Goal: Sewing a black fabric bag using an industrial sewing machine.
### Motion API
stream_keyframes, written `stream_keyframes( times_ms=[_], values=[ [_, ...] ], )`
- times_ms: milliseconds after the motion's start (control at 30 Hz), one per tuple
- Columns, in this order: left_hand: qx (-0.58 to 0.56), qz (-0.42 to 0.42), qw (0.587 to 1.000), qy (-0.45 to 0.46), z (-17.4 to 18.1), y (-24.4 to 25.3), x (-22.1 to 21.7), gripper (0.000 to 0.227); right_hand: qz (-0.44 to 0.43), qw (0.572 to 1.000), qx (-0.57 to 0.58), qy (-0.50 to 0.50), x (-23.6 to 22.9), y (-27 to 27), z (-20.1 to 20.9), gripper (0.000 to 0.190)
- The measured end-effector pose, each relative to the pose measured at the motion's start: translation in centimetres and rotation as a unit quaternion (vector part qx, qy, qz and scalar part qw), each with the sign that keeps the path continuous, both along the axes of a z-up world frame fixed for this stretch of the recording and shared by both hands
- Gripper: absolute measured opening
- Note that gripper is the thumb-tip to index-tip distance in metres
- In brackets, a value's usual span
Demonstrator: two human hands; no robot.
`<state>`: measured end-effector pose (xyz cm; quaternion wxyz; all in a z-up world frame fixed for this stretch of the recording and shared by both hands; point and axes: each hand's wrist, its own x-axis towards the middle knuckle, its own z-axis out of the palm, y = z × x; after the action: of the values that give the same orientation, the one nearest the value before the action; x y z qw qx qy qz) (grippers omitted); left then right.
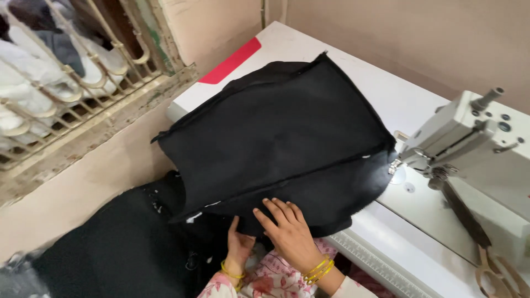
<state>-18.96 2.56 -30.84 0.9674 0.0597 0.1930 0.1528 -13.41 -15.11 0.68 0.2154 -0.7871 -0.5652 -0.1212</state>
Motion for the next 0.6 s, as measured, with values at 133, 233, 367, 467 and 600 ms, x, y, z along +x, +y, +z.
stream_keyframes(
  times_ms=[133, 233, 367, 467, 600],
  values=[
    [0.062, 0.091, 0.973, 0.202, 1.2, 5.1, -6.6, 0.039, 0.017, 0.998, -0.003, -0.052, 0.0, 3.3, -0.9, 0.065],
    [0.192, 0.139, 0.948, 0.211, -2.5, 8.4, -11.5, 0.025, 0.03, 0.997, -0.008, -0.077, -0.2, 6.0, -1.1, 0.067],
    [0.248, 0.107, 0.951, 0.152, 4.3, 6.8, -13.1, 0.03, 0.018, 0.984, -0.023, -0.174, 0.0, 8.9, -1.8, 0.066],
    [0.185, 0.057, 0.966, 0.172, 1.4, 4.8, -10.4, 0.045, 0.01, 0.976, -0.005, -0.219, 1.0, 10.4, -2.0, 0.063],
    [0.069, -0.063, 0.977, 0.19, -4.8, 1.4, -4.4, 0.069, -0.024, 0.969, 0.03, -0.243, 2.6, 11.7, 0.2, 0.06]
  ],
)
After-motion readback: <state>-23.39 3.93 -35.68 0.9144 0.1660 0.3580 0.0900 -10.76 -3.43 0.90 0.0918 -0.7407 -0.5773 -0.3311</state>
